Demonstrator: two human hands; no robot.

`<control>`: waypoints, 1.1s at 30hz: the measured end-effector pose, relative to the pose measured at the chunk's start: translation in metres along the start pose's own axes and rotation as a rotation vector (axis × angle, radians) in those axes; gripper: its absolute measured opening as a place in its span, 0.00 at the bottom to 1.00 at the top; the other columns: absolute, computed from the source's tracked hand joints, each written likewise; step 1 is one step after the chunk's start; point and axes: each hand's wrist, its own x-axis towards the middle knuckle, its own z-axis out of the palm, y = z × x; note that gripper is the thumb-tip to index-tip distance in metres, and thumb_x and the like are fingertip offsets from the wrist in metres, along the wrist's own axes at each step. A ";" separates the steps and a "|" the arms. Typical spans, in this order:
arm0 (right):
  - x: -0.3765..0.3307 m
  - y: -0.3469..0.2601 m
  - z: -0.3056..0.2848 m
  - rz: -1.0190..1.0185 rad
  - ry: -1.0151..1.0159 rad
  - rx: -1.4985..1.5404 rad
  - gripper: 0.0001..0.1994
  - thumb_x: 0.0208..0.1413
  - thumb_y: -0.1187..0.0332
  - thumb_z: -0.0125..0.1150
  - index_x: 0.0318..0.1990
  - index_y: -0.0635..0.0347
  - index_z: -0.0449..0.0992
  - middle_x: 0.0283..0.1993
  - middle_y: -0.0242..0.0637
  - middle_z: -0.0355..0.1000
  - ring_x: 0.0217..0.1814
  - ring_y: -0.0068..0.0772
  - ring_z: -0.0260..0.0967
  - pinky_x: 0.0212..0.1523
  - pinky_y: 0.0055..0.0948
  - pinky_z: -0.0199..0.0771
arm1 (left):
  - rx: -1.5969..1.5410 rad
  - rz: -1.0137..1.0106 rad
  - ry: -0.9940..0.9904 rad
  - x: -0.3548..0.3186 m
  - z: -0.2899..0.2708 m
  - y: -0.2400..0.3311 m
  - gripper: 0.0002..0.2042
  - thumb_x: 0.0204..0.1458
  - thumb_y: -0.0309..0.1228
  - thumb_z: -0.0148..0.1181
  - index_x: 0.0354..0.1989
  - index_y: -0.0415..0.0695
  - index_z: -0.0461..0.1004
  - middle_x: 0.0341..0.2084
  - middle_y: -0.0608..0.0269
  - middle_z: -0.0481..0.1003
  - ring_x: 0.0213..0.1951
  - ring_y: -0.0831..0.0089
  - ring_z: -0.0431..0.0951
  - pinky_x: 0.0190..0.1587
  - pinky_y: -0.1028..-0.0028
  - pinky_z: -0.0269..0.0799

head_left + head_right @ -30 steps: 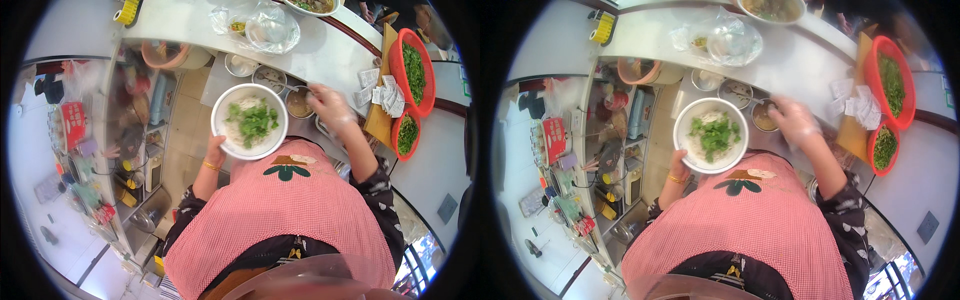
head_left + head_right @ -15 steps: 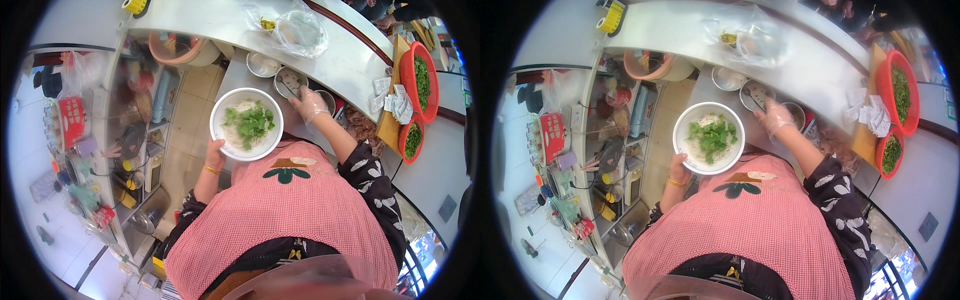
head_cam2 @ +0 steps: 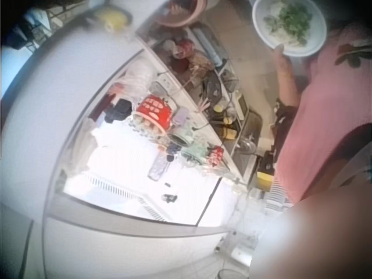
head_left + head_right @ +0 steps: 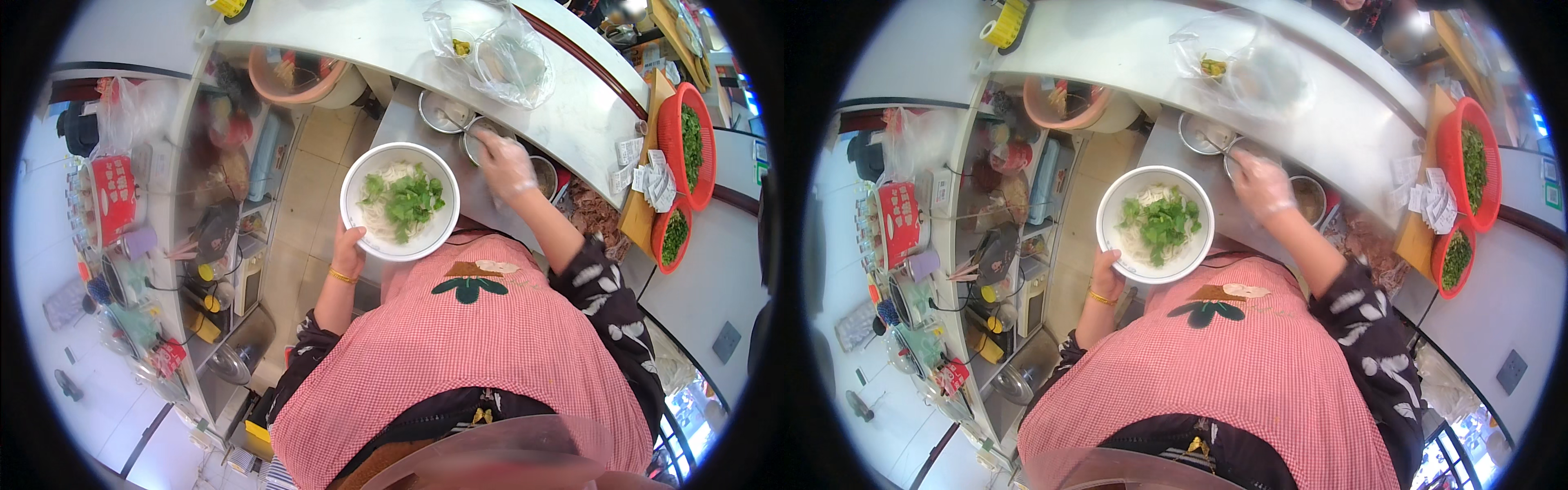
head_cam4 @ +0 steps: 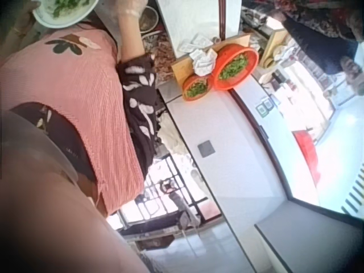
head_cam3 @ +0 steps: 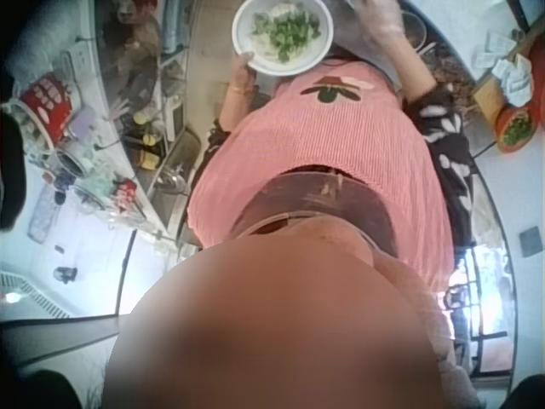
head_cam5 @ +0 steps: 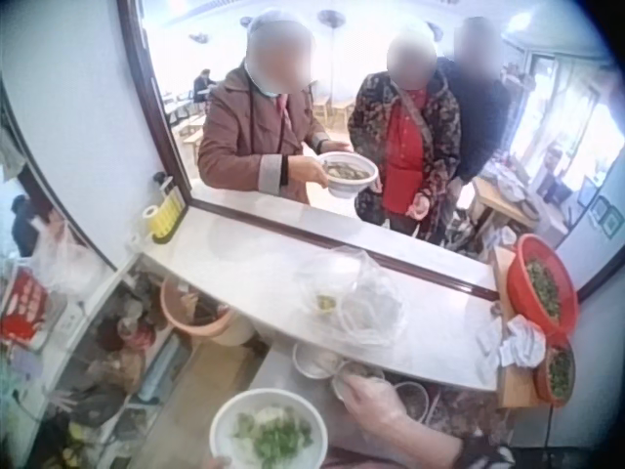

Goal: The person assembles bowls of noodle soup by adding chopped greens, broth, and cooked meat to bowls of noodles. The person uses a ladle to pour broth and a strainer to add meat, then hands the finished bowls to customers.

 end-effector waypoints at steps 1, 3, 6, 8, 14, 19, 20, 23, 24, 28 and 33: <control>0.014 -0.002 0.013 0.036 -0.085 -0.015 0.12 0.58 0.67 0.55 0.48 0.55 0.77 0.37 0.50 0.77 0.39 0.54 0.75 0.42 0.47 0.75 | -0.019 0.005 -0.019 0.000 0.001 -0.001 0.35 0.43 0.29 0.59 0.65 0.36 0.59 0.56 0.50 0.70 0.56 0.61 0.73 0.60 0.65 0.69; 0.028 -0.004 0.032 0.112 -0.205 -0.028 0.12 0.58 0.66 0.55 0.49 0.53 0.77 0.37 0.50 0.77 0.40 0.54 0.75 0.43 0.47 0.74 | -0.007 0.005 -0.021 0.001 0.004 -0.003 0.35 0.43 0.29 0.59 0.65 0.36 0.59 0.56 0.51 0.71 0.56 0.61 0.74 0.60 0.66 0.69; 0.036 -0.005 0.047 0.218 -0.269 0.022 0.10 0.58 0.63 0.52 0.42 0.55 0.76 0.38 0.50 0.76 0.41 0.56 0.74 0.43 0.49 0.74 | 0.003 0.002 -0.038 0.001 0.008 -0.004 0.35 0.44 0.29 0.59 0.65 0.36 0.59 0.56 0.51 0.70 0.56 0.62 0.73 0.60 0.66 0.69; 0.033 -0.005 0.048 0.279 -0.217 0.121 0.11 0.57 0.64 0.55 0.44 0.55 0.79 0.40 0.52 0.77 0.44 0.54 0.75 0.46 0.45 0.74 | 0.011 -0.007 -0.031 0.001 0.011 -0.006 0.36 0.44 0.30 0.59 0.65 0.36 0.59 0.56 0.51 0.70 0.57 0.62 0.73 0.60 0.66 0.68; 0.023 0.008 0.042 0.307 -0.052 0.277 0.11 0.58 0.65 0.53 0.42 0.57 0.80 0.44 0.51 0.76 0.49 0.56 0.73 0.51 0.42 0.73 | 0.070 -0.033 0.005 0.010 0.014 -0.014 0.36 0.44 0.31 0.58 0.66 0.36 0.58 0.58 0.51 0.69 0.59 0.61 0.71 0.62 0.65 0.66; -0.006 0.025 0.017 0.245 0.042 0.314 0.12 0.58 0.69 0.55 0.46 0.60 0.80 0.44 0.51 0.77 0.48 0.51 0.75 0.51 0.40 0.73 | 0.092 -0.001 0.000 0.025 0.017 -0.016 0.35 0.44 0.29 0.57 0.65 0.37 0.59 0.57 0.53 0.69 0.58 0.63 0.70 0.63 0.66 0.63; -0.013 0.026 0.009 0.254 0.043 0.319 0.12 0.58 0.70 0.56 0.47 0.61 0.79 0.42 0.50 0.78 0.45 0.50 0.77 0.49 0.38 0.74 | 0.105 -0.005 0.004 0.029 0.017 -0.015 0.35 0.44 0.29 0.57 0.65 0.37 0.59 0.57 0.53 0.69 0.58 0.63 0.70 0.63 0.66 0.63; -0.034 0.020 -0.020 0.289 0.044 0.467 0.12 0.58 0.72 0.56 0.48 0.61 0.79 0.40 0.48 0.79 0.41 0.46 0.77 0.46 0.35 0.75 | 0.129 0.011 -0.036 0.038 0.022 -0.011 0.34 0.44 0.29 0.56 0.65 0.38 0.58 0.57 0.54 0.69 0.59 0.64 0.69 0.63 0.66 0.62; -0.041 0.015 -0.032 0.291 0.039 0.527 0.13 0.58 0.72 0.56 0.49 0.63 0.79 0.37 0.47 0.79 0.38 0.40 0.78 0.42 0.32 0.75 | 0.134 0.023 -0.053 0.041 0.024 -0.009 0.34 0.44 0.29 0.55 0.65 0.38 0.58 0.57 0.54 0.68 0.59 0.64 0.69 0.63 0.66 0.62; -0.067 -0.006 -0.078 0.451 -0.037 0.578 0.14 0.58 0.74 0.56 0.50 0.65 0.79 0.32 0.45 0.77 0.31 0.34 0.75 0.36 0.31 0.73 | 0.149 0.040 -0.106 0.048 0.037 -0.007 0.33 0.46 0.28 0.55 0.65 0.38 0.58 0.57 0.54 0.68 0.59 0.65 0.69 0.63 0.67 0.63; -0.097 -0.020 -0.094 0.010 0.064 0.387 0.14 0.55 0.75 0.56 0.49 0.64 0.78 0.36 0.51 0.78 0.34 0.46 0.77 0.37 0.37 0.75 | 0.127 -0.002 -0.096 0.054 0.051 -0.010 0.33 0.46 0.29 0.56 0.65 0.38 0.59 0.57 0.54 0.69 0.59 0.64 0.69 0.63 0.66 0.63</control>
